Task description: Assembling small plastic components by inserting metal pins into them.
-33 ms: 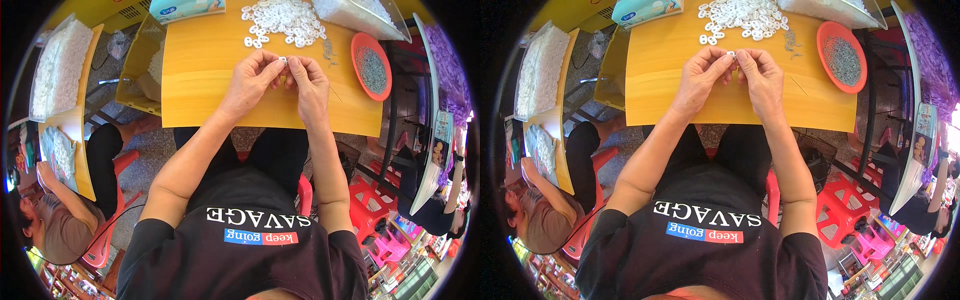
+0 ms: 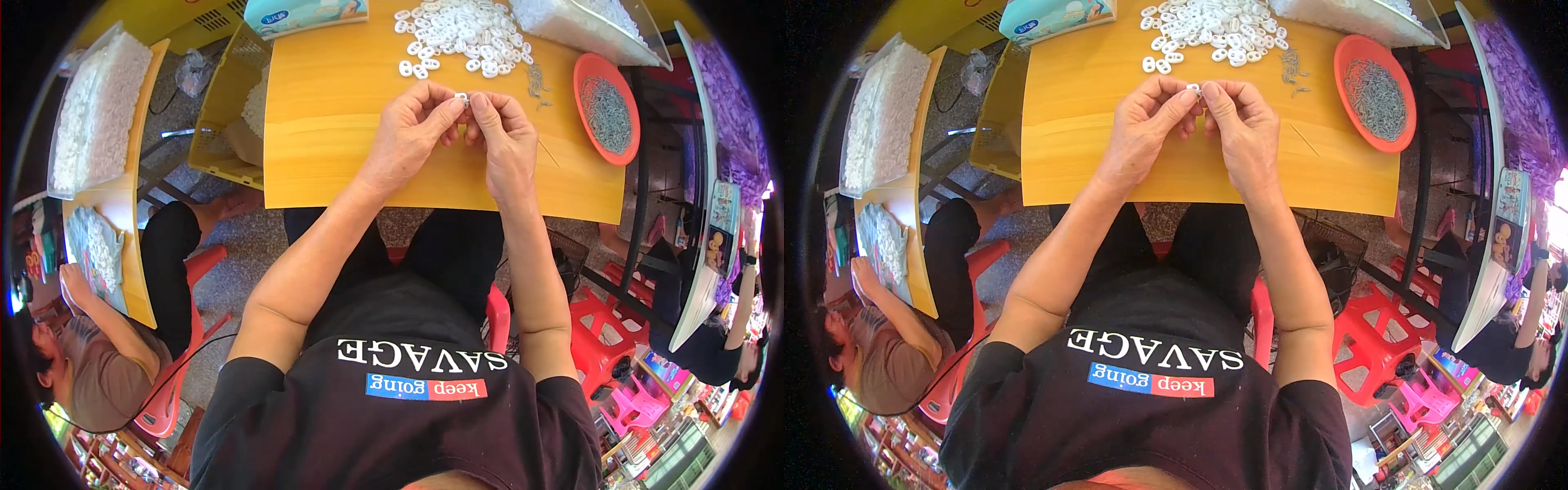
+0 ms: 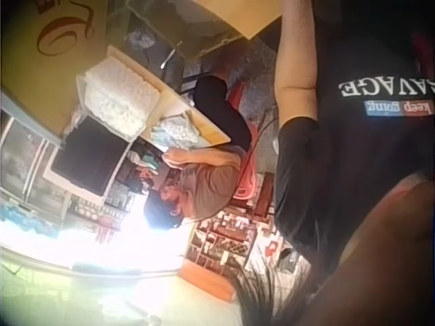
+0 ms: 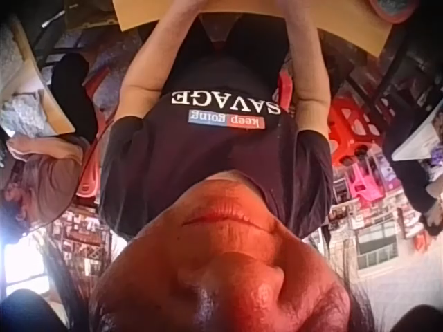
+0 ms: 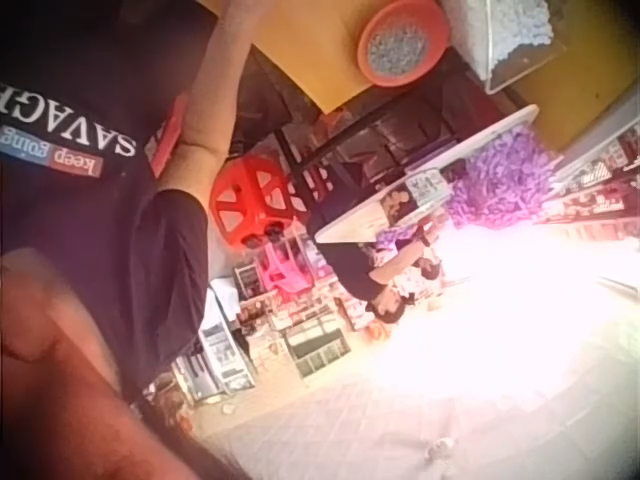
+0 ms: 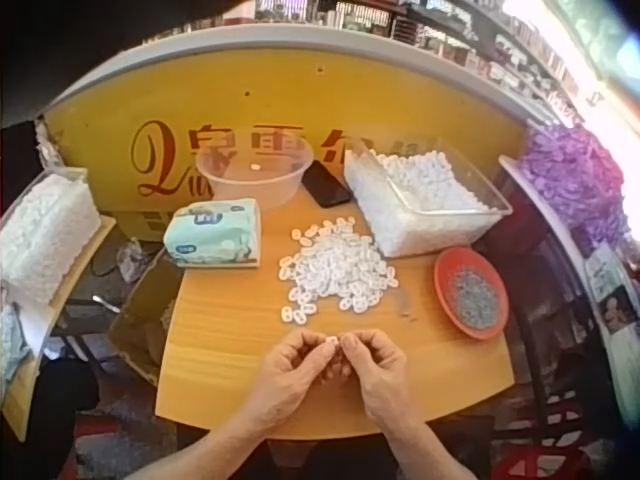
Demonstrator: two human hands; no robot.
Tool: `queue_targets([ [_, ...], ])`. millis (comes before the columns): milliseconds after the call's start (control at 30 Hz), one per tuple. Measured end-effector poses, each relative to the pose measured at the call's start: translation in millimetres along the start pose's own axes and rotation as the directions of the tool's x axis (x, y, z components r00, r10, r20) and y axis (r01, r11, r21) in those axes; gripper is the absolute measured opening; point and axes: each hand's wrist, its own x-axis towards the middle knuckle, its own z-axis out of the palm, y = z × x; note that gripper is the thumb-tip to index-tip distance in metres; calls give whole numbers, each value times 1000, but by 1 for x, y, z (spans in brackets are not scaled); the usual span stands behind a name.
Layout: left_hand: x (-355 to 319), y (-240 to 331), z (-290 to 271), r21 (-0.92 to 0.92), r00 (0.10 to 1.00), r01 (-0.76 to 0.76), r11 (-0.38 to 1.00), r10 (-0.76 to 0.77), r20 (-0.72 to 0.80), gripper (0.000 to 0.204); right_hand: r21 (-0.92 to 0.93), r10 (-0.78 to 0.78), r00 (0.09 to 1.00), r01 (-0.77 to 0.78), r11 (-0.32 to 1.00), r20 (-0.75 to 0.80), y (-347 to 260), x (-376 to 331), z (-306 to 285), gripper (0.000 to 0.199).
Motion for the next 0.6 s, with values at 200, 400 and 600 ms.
queue_targets([
  [200, -1, 0, -1, 39, 1000, 17, 999, -17, -12, 13, -151, -143, 990, 139, 979, -17, 8, 0, 2, 11],
  [400, 1, -1, 2, 97, 998, 2, 995, 5, -66, 13, -159, -131, 991, 129, 979, -5, 7, 5, 3, 12],
  [600, 1, 2, 0, 19, 1000, -11, 1000, 12, -28, 14, -164, -44, 997, 54, 985, 64, -9, 10, -7, 18],
])
